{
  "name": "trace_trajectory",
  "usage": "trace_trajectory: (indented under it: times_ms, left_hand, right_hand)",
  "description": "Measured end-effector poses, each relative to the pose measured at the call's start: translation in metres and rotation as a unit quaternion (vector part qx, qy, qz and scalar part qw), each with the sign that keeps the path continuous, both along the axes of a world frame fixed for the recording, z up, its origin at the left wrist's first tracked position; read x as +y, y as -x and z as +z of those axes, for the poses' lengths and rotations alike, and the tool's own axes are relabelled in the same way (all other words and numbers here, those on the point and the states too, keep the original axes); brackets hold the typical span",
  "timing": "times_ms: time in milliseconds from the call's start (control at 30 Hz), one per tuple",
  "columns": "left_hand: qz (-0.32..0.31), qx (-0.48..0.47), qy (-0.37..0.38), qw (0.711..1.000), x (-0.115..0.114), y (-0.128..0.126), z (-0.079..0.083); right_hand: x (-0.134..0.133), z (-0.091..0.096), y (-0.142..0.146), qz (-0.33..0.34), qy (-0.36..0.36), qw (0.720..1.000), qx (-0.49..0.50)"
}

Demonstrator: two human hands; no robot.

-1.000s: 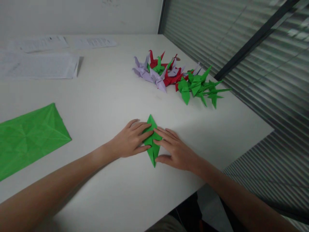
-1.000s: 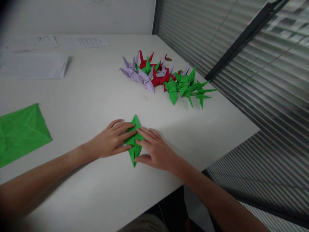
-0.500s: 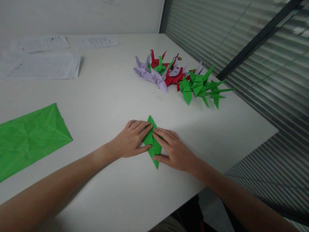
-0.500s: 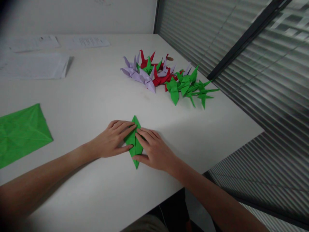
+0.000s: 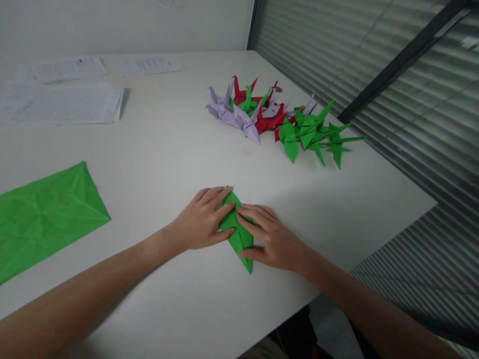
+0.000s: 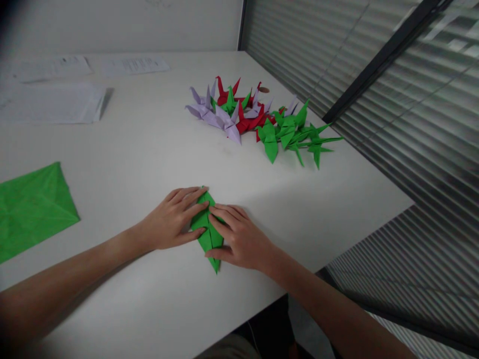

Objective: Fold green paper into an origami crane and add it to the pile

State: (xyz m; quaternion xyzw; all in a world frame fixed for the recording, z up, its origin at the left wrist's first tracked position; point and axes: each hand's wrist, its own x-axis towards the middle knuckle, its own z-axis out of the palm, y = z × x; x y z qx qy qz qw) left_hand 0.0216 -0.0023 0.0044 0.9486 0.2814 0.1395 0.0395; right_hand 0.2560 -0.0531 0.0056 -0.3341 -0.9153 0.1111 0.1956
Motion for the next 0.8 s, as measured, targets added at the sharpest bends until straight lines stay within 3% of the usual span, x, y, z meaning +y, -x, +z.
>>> trace_trajectory:
  times_ms: [600, 800]
  left_hand:
    - [0.024, 0.010, 0.023, 0.999, 0.0010, -0.0024, 0.0001]
    - [0.005, -0.015, -0.005, 1.000, -0.0054, -0.0038, -0.0028]
  right_hand:
    - [0.0011, 0.0017, -0.0006, -0.001, -0.002, 1.000, -0.028]
    - [-0.0002, 0.0019, -0.0008, -0.011, 0.001, 0.999, -0.049]
